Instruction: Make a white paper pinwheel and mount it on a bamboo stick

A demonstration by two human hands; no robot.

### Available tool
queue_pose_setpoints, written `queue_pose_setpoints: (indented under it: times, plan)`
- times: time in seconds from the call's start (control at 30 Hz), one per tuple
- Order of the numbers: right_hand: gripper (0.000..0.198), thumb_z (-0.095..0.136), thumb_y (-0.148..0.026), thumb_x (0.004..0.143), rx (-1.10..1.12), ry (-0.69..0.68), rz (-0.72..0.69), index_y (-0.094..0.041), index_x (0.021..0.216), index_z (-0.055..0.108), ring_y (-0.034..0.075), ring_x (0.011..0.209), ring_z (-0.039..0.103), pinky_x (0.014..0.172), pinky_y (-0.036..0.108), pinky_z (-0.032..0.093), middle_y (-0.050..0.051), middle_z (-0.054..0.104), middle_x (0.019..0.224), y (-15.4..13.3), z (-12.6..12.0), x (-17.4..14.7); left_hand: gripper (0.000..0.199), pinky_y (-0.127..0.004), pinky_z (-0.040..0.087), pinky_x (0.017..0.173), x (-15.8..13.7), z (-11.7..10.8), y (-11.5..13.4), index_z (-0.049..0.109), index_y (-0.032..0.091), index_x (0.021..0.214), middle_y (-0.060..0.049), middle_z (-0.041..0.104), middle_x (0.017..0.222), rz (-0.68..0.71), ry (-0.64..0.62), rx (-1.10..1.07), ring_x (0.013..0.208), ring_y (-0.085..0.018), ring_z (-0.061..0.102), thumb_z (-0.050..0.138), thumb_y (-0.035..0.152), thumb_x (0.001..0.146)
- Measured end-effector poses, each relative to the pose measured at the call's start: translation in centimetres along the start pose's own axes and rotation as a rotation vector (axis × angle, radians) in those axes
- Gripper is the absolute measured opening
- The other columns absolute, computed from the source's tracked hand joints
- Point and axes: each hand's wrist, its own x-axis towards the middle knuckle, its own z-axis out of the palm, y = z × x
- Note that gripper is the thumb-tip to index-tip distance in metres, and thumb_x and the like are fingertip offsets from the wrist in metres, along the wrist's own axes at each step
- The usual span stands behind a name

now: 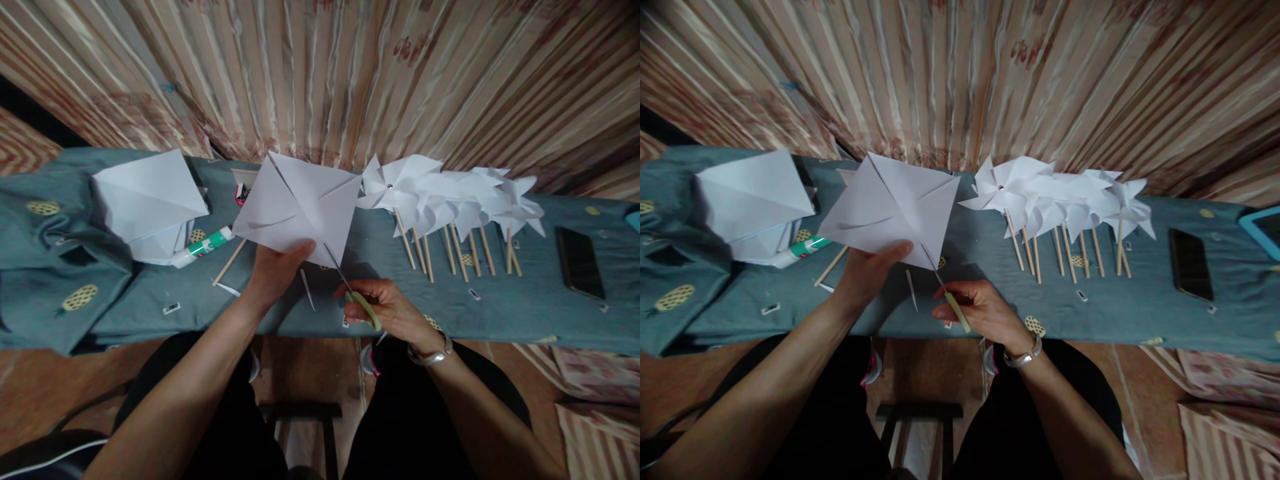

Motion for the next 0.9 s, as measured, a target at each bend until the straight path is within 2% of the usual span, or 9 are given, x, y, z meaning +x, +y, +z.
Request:
queue_pose_setpoints:
  times: [0.13, 0.4, 0.57, 0.9]
  plan:
    - [0.049, 0.084, -0.056, 0.065, 0.024, 0.005, 0.009, -0.017, 0.088, 0.067, 0.007, 0.051, 0.044, 0.049, 0.02, 0.037, -0.006, 0.053, 0.063, 0.02, 0.1, 0.0, 0.036, -0.044, 0.054, 0.095, -0.04, -0.02, -0.14, 0.066, 0.022, 0.1, -0.005, 0.074, 0.092, -0.008, -0.006, 0.012, 0.1, -0.027, 0.068, 0.076, 0.03, 0.066]
    - [0.045, 0.085, -0.053, 0.067, 0.016, 0.018, -0.038, -0.017, 0.09, 0.069, 0.008, 0.055, 0.048, 0.048, 0.019, 0.037, -0.004, 0.058, 0.066, 0.37, 0.01, 0.24, 0.041, -0.044, 0.054, 0.093, -0.63, 0.53, -0.45, 0.065, 0.02, 0.101, -0.007, 0.075, 0.098, -0.067, -0.044, -0.018, 0.097, -0.026, 0.068, 0.076, 0.031, 0.063]
    - [0.047, 0.089, -0.05, 0.061, 0.063, 0.026, 0.009, -0.018, 0.09, 0.071, 0.008, 0.055, 0.052, 0.049, 0.02, 0.043, -0.004, 0.06, 0.066, 0.55, -0.05, 0.29, 0.043, -0.042, 0.056, 0.089, -0.65, 0.49, -0.47, 0.064, 0.019, 0.102, -0.007, 0.074, 0.097, -0.075, -0.022, -0.039, 0.092, -0.025, 0.069, 0.077, 0.03, 0.062]
    - [0.049, 0.09, -0.049, 0.058, 0.089, 0.052, 0.019, -0.017, 0.091, 0.072, 0.009, 0.054, 0.053, 0.048, 0.019, 0.043, -0.004, 0.062, 0.064, 0.49, 0.14, 0.5, 0.037, -0.043, 0.056, 0.089, -0.85, 0.56, -0.19, 0.064, 0.02, 0.094, -0.007, 0.074, 0.095, -0.088, -0.044, -0.015, 0.092, -0.025, 0.068, 0.077, 0.032, 0.062]
